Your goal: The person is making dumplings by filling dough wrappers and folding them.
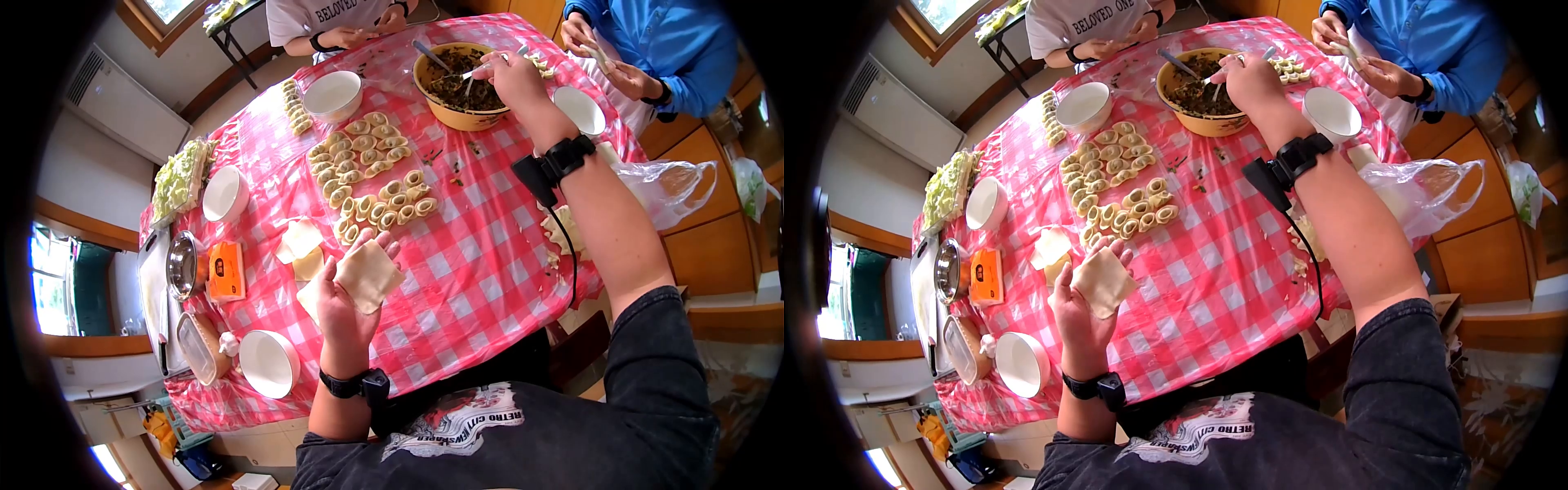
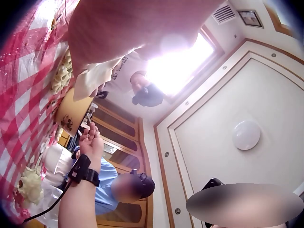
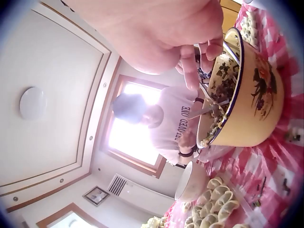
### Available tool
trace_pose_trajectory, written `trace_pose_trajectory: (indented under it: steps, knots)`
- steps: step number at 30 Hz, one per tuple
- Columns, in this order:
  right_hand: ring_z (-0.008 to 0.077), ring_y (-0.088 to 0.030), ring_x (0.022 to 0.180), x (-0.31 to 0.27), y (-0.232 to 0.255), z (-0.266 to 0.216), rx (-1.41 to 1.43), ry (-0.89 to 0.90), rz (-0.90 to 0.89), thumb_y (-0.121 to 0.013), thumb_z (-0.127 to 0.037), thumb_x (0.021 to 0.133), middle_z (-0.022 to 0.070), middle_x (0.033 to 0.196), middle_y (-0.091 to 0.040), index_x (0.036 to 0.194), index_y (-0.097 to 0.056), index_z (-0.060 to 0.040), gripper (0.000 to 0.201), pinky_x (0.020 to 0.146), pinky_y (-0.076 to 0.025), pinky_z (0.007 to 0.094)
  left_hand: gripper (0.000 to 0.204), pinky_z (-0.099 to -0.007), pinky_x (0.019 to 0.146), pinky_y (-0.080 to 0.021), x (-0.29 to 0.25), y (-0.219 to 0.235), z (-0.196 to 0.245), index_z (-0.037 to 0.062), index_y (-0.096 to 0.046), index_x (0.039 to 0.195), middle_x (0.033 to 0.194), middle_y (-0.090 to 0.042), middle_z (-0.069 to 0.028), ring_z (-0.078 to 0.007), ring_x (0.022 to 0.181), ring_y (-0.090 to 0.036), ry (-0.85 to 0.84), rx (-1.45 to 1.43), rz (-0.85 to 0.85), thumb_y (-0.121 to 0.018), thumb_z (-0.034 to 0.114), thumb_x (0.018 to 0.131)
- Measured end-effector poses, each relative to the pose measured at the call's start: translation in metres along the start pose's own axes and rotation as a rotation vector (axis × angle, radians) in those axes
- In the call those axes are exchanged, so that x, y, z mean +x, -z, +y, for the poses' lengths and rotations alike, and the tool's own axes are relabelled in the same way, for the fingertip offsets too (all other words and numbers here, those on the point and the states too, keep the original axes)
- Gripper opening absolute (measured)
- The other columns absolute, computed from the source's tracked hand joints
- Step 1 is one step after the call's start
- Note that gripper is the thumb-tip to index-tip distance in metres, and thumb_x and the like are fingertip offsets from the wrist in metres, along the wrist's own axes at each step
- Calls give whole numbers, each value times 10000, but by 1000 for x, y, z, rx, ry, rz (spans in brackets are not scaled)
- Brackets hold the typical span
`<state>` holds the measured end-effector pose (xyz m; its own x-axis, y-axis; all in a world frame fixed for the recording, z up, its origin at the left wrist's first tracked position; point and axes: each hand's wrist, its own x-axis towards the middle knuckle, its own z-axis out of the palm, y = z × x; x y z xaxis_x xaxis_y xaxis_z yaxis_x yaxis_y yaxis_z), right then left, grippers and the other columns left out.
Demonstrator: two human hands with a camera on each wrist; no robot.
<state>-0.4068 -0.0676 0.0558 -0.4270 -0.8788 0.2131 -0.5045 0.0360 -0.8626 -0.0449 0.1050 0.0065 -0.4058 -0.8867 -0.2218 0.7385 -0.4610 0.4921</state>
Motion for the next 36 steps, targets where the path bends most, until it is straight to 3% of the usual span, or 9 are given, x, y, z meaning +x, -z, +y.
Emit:
trace_pose_trajectory:
  steps: [4,10,17,19,23,26,28,36]
  knots:
    - [111,-646,765,0,-3,3,71,92,26,-460,-238,1010,48,896,-760,1131,-628,6,320,765,-483,254,632,-458,1070,-422,0,-1,-1,-78,-360,1440,1411,-480,-259,-392,1292,-490,2,23,-9,-317,391,1020]
    - [77,-596,714,-1,-2,2,30,15,50,-475,-251,1015,42,890,-760,1149,-631,-7,320,706,-469,237,635,-465,1087,-398,1,-1,-2,-66,-354,1450,1424,-470,-254,-395,1303,-479,11,32,-17,-283,397,1021]
    - [70,-599,746,-2,0,3,-41,68,49,-476,-266,1021,42,900,-758,1149,-638,-6,332,736,-470,233,637,-479,1115,-364,0,0,-2,-47,-358,1457,1430,-465,-252,-399,1318,-462,26,25,-23,-258,408,1022]
    - [89,-623,776,2,-5,9,81,19,34,-483,-271,1020,40,898,-756,1134,-650,-24,319,761,-481,253,638,-480,1115,-364,0,0,-1,-48,-358,1456,1429,-466,-253,-401,1317,-462,25,30,-21,-258,409,1022]
    - [109,-647,797,-11,-4,-1,7,65,71,-481,-290,1024,37,889,-754,1130,-655,-35,326,762,-492,278,639,-482,1115,-366,0,2,-1,-51,-357,1456,1431,-464,-254,-405,1315,-463,20,39,-28,-259,409,1022]
    - [124,-660,802,-16,-4,-6,-5,156,-8,-470,-314,1028,35,886,-752,1140,-654,-44,345,757,-495,285,640,-480,1107,-374,0,1,-2,-52,-355,1456,1435,-459,-252,-405,1313,-465,19,36,-10,-265,410,1022]
    - [217,-689,829,-24,-2,-17,-34,194,-20,-509,-284,999,55,845,-748,1065,-675,-46,298,777,-519,339,641,-477,1102,-380,0,3,-2,-51,-355,1456,1437,-457,-251,-403,1312,-466,22,31,-15,-267,412,1022]
    - [264,-676,794,-24,2,-27,-119,392,-44,-515,-293,1000,64,793,-721,1001,-676,-56,286,758,-514,371,646,-466,1088,-395,0,1,-3,-49,-355,1457,1442,-452,-249,-399,1315,-465,27,59,-4,-273,421,1021]
